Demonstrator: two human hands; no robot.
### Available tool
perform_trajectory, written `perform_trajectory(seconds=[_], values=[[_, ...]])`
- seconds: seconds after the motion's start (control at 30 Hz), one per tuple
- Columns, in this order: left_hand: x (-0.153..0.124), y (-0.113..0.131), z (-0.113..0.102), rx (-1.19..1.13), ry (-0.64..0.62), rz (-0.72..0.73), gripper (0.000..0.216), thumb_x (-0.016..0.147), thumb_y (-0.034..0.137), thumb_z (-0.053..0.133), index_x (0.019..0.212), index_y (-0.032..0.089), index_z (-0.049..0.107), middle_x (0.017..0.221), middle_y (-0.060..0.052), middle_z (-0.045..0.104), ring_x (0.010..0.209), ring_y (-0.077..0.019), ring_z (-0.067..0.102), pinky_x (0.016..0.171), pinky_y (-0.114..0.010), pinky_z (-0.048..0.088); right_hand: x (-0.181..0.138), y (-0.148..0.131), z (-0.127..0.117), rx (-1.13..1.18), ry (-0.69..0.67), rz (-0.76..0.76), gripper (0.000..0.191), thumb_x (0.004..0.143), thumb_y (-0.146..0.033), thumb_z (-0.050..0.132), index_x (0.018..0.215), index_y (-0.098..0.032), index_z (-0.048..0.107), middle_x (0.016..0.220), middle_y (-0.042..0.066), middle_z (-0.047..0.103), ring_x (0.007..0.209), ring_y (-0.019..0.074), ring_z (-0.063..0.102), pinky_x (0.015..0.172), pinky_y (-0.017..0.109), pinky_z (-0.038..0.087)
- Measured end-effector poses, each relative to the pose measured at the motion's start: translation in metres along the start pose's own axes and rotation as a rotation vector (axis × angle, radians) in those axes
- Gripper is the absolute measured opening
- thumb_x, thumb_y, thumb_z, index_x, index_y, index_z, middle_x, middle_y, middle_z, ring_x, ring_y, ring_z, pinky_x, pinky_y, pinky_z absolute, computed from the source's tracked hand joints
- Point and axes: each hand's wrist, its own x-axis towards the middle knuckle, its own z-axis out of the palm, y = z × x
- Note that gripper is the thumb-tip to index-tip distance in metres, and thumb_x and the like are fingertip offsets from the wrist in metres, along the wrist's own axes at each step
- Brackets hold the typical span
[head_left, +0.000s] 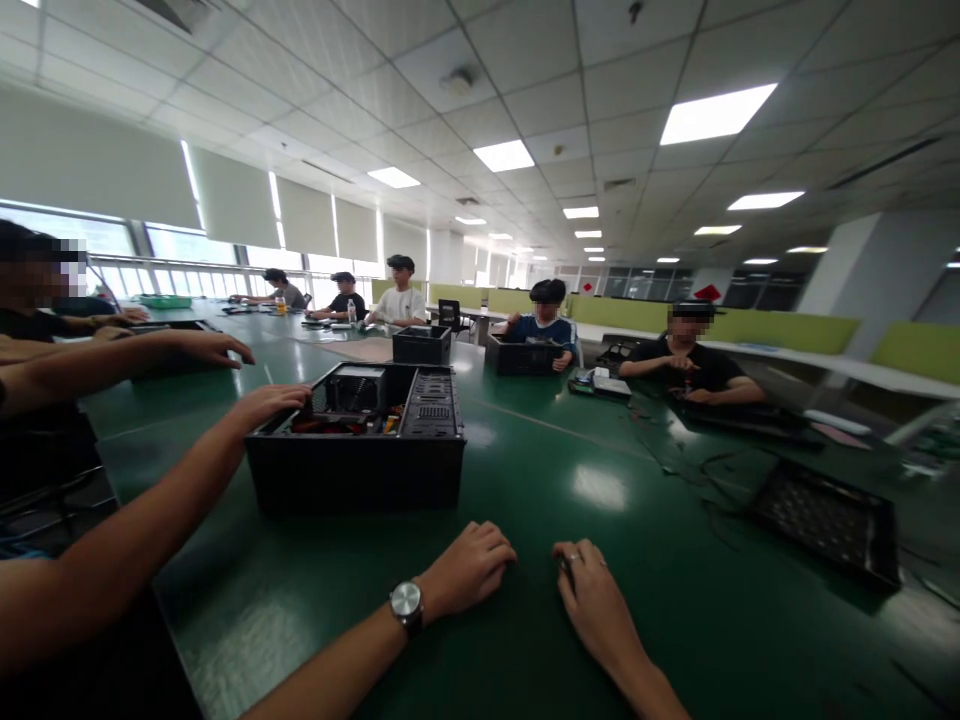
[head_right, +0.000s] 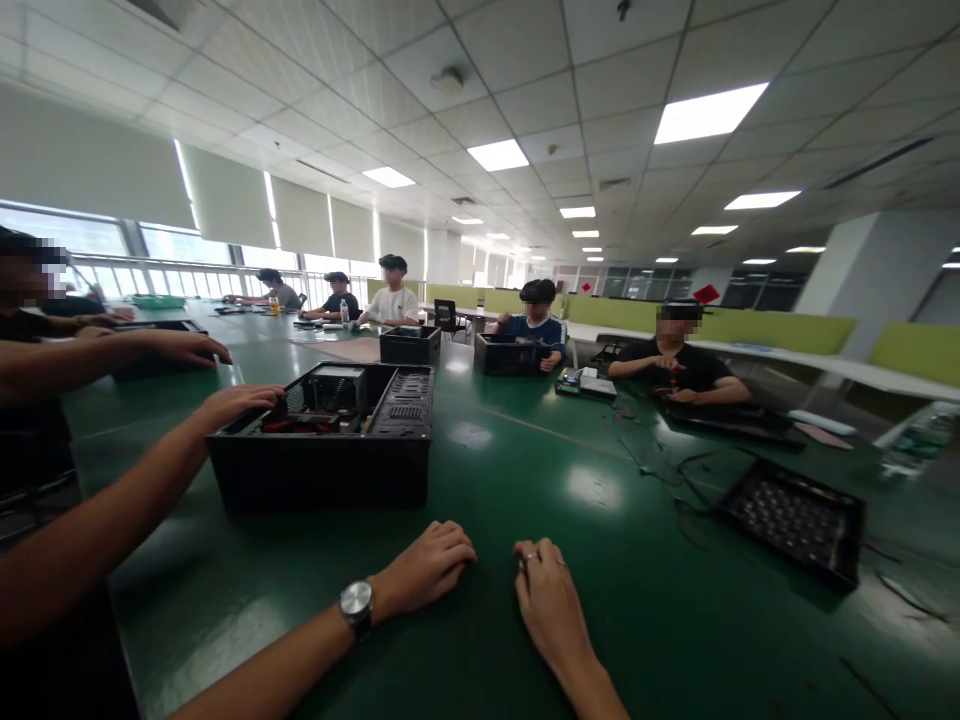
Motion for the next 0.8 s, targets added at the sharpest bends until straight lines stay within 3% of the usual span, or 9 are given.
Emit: perform_trajectory(seconds=[0.27,0.5,0.63,0.8], values=[[-0.014,0.004,-0.004,-0.098,0.074,-0.029,0.028,0.097,0.013,0.046,0.120,0.021,0.061,0.111,-0.006,0.065,0.103,-0.0183,0.060,0.090,-0.032,0.052,0.001,0.007,-0.006,-0.042,0.139,0.092,0.021,0.099,-0.023,0.035,0.106,-0.022,0.055,0.103,0.009,0.055,0.094,0.0255,0.060,0.081,0.041,0.051],[-0.007,0.022,0.003,-0.006,0.207,0.055,0.029,0.098,0.015,0.047,0.123,0.020,0.059,0.119,-0.009,0.064,0.123,-0.0219,0.055,0.107,-0.042,0.049,0.000,-0.001,-0.004,-0.047,0.195,0.035,0.021,0.098,-0.017,0.036,0.110,-0.021,0.052,0.105,0.009,0.052,0.100,0.0262,0.056,0.090,0.043,0.047],[0.039,0.013,0.001,0.188,0.199,-0.010,0.033,0.098,0.020,0.051,0.130,0.020,0.057,0.130,-0.009,0.060,0.133,-0.0220,0.048,0.117,-0.041,0.039,-0.011,-0.019,-0.009,-0.075,0.117,-0.098,0.024,0.091,-0.008,0.040,0.105,-0.021,0.055,0.100,0.007,0.052,0.098,0.0258,0.055,0.088,0.042,0.047],[0.140,-0.039,-0.029,0.303,0.218,-0.122,0.046,0.102,0.034,0.049,0.144,0.018,0.047,0.149,-0.012,0.046,0.146,-0.0260,0.031,0.123,-0.043,0.023,-0.045,-0.040,-0.024,-0.113,0.047,-0.173,0.031,0.084,-0.001,0.043,0.102,-0.022,0.055,0.094,0.005,0.052,0.087,0.0224,0.057,0.077,0.036,0.050]])
